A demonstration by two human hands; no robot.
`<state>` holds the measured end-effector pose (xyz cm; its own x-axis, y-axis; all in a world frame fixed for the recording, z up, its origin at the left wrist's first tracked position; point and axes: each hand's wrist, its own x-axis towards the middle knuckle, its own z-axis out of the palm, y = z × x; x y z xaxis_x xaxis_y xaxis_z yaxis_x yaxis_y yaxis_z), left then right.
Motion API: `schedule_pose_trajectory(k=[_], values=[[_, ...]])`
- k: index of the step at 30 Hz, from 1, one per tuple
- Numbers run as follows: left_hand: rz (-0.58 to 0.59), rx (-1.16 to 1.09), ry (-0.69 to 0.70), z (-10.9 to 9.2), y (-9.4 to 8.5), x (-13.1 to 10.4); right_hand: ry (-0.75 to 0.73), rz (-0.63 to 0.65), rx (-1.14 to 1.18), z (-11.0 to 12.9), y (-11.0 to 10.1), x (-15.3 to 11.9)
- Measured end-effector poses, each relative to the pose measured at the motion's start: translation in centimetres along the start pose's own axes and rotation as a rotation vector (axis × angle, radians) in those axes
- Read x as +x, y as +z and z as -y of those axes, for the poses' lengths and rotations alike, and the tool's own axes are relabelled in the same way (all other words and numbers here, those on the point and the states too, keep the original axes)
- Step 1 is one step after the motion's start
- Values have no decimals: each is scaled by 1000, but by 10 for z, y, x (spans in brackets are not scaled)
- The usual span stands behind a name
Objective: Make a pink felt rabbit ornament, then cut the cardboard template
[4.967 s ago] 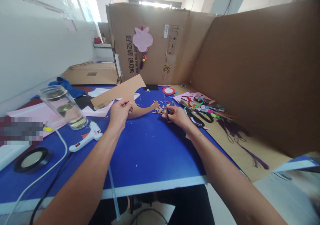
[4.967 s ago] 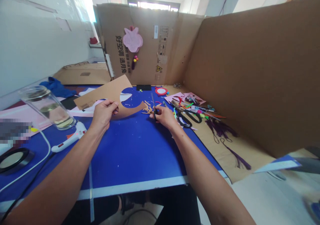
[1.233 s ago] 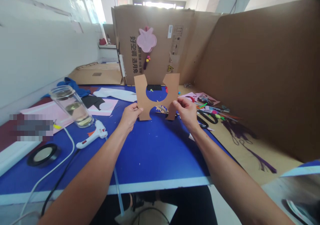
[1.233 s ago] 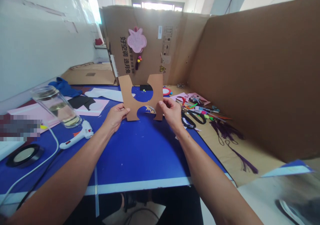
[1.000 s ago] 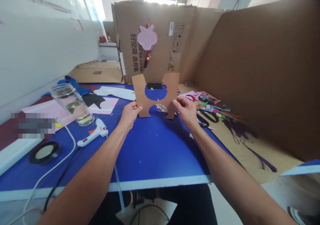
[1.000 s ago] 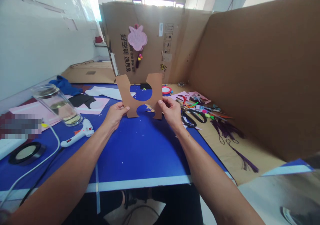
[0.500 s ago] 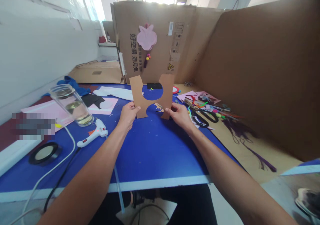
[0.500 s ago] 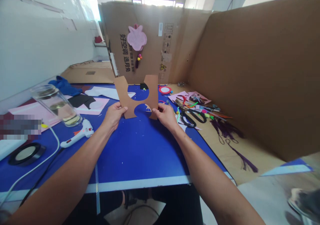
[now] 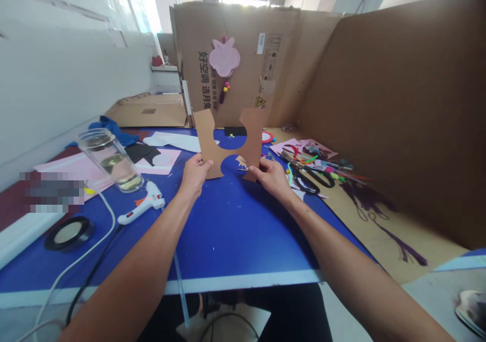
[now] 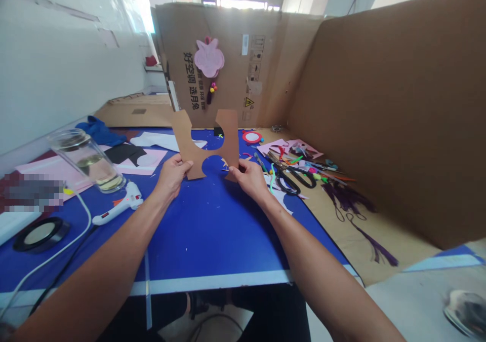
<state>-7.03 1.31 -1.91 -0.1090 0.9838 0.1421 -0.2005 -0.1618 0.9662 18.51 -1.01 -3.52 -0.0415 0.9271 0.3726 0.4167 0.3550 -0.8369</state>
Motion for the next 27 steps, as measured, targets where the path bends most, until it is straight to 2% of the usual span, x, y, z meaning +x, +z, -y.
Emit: schedule_pose_trajectory(k=[11, 14, 20, 24, 27], values=[[2, 11, -41, 2, 4, -3, 47, 76, -41, -4, 1, -1], [10, -12, -105, -4, 8, -8, 100, 97, 80, 1, 2, -1], [139, -141, -341, -21, 16, -20, 206, 42, 284, 15, -2, -3], [128, -168, -383, -25, 18, -20, 246, 9, 394, 11, -3, -2], [122, -186, -390, -26, 17, -19, 297, 37, 531, 9, -2, -1]])
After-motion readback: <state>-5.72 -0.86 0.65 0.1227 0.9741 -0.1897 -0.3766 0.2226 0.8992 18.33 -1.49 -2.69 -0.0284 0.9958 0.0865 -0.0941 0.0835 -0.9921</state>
